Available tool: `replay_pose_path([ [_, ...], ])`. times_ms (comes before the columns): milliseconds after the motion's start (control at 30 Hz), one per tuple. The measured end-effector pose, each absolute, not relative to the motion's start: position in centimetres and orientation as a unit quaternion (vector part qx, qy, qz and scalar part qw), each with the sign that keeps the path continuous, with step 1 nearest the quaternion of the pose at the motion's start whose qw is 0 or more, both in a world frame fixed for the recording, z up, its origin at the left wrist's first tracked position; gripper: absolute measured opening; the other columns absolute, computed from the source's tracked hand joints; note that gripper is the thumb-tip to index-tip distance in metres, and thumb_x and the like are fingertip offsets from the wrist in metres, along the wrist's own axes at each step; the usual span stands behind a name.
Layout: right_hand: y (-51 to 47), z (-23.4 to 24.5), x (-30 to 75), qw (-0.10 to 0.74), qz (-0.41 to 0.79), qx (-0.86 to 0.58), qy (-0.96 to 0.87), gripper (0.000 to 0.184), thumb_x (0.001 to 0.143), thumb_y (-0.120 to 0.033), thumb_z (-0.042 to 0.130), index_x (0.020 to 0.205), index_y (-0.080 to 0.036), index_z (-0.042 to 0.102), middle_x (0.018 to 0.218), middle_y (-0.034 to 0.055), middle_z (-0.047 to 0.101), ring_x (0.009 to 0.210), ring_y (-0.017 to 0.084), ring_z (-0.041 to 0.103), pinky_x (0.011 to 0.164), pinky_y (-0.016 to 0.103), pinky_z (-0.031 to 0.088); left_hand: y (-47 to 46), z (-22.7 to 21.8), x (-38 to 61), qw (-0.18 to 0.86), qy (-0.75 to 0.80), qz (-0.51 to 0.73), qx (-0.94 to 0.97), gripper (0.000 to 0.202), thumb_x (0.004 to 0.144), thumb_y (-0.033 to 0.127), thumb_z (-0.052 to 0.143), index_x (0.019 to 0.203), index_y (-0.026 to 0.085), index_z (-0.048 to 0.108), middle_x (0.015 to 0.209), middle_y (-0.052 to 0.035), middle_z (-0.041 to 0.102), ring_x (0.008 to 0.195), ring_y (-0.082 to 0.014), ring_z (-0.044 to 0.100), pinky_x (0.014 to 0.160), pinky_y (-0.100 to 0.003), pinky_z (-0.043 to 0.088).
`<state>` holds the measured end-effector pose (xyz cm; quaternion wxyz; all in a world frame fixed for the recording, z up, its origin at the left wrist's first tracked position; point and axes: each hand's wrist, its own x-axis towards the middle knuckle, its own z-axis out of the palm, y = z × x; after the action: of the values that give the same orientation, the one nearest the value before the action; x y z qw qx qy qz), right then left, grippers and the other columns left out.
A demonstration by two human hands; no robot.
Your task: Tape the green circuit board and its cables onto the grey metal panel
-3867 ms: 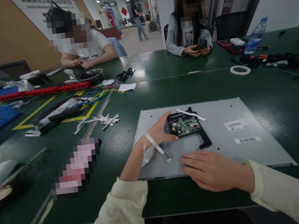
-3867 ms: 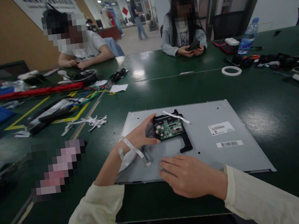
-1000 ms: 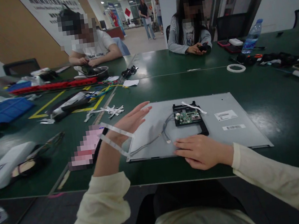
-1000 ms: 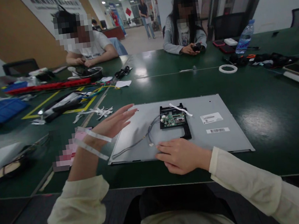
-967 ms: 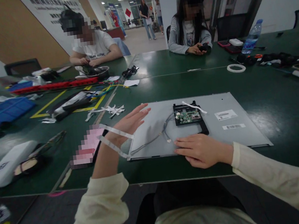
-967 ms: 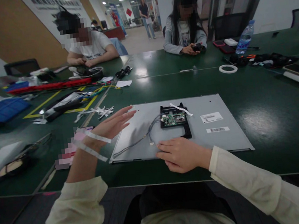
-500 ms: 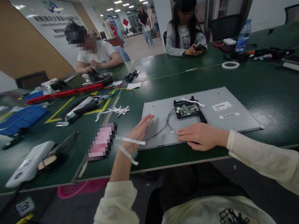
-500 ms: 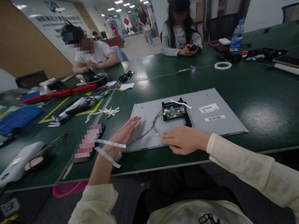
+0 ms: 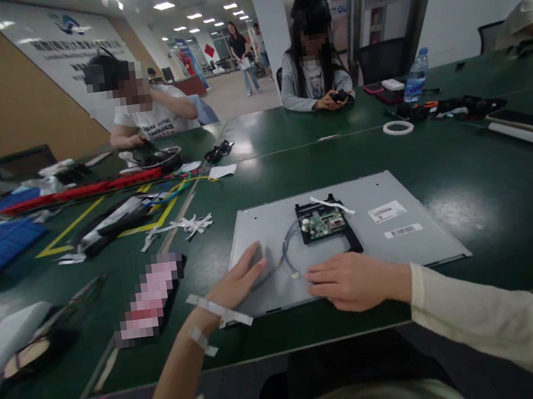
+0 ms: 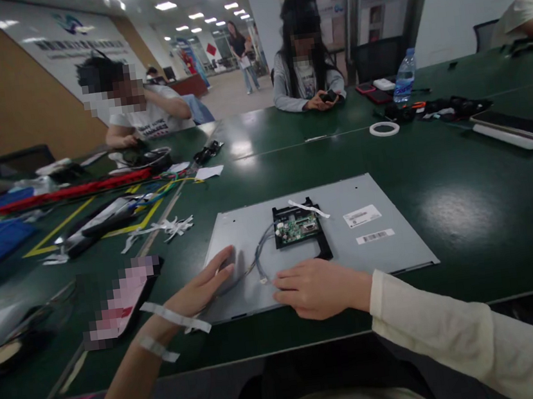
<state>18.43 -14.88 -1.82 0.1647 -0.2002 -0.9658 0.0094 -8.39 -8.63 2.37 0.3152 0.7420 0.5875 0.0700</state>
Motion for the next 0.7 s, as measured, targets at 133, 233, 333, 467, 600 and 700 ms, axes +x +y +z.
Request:
replay_pose_path([
  [133,-12.8,-0.2,21.3,0.191,0.007,-0.24,-0.952,0.029,0.09,-0.019,0.044,0.112,-0.015,0.061,0.113,0.0083,0.064,0.105,0.019,0.059,0.09,0.036,0.048,-7.7,5.9,-4.6,0.254,0.523,0.049,0.812,0.066,0.086,0.052,0.033,0.142,0.016,0.032,0.148,-0.0082,0.034,0.135,-0.0233,0.034,0.112,-0.038,0.025],
  [233,-9.7,-0.2,24.6,0.265,0.013,-0.363,-0.893,0.028,0.089,-0.021,0.045,0.11,-0.018,0.063,0.11,0.0069,0.065,0.1,0.019,0.061,0.088,0.037,0.049,-6.4,6.1,0.4,0.2,0.467,0.036,0.861,0.061,0.088,0.048,0.033,0.141,0.018,0.031,0.145,-0.0082,0.039,0.134,-0.0239,0.037,0.11,-0.042,0.028],
  [333,-6.5,-1.9,27.3,0.371,0.066,-0.507,-0.775,0.027,0.087,-0.02,0.047,0.106,-0.019,0.065,0.106,0.0054,0.067,0.098,0.019,0.062,0.088,0.038,0.049,-4.9,3.5,5.2,0.121,0.475,0.029,0.871,0.065,0.087,0.049,0.039,0.142,0.015,0.028,0.145,-0.0133,0.039,0.135,-0.0309,0.032,0.109,-0.054,0.024],
  [467,-4.3,-5.0,29.1,0.453,0.164,-0.576,-0.661,0.027,0.082,-0.017,0.049,0.102,-0.017,0.066,0.101,0.0059,0.069,0.091,0.017,0.065,0.082,0.034,0.052,-3.3,-0.2,8.0,0.067,0.486,0.026,0.871,0.069,0.089,0.055,0.033,0.143,0.012,0.025,0.148,-0.0192,0.031,0.138,-0.0348,0.025,0.107,-0.057,0.022],
  [600,-4.1,-6.1,29.3,0.442,0.19,-0.578,-0.659,0.027,0.081,-0.016,0.049,0.103,-0.018,0.066,0.101,0.0056,0.069,0.091,0.016,0.065,0.084,0.033,0.051,-2.3,-1.7,7.3,0.048,0.472,0.034,0.88,0.069,0.092,0.056,0.026,0.144,0.011,0.024,0.151,-0.0178,0.024,0.14,-0.031,0.019,0.11,-0.053,0.02],
  [700,-4.3,-5.8,29.1,0.432,0.196,-0.579,-0.663,0.028,0.081,-0.015,0.051,0.104,-0.019,0.065,0.102,0.0045,0.069,0.093,0.016,0.064,0.084,0.032,0.05,-2.0,-2.1,6.6,0.047,0.447,0.036,0.893,0.068,0.092,0.056,0.023,0.143,0.011,0.026,0.152,-0.0159,0.024,0.141,-0.0278,0.017,0.111,-0.052,0.017],
])
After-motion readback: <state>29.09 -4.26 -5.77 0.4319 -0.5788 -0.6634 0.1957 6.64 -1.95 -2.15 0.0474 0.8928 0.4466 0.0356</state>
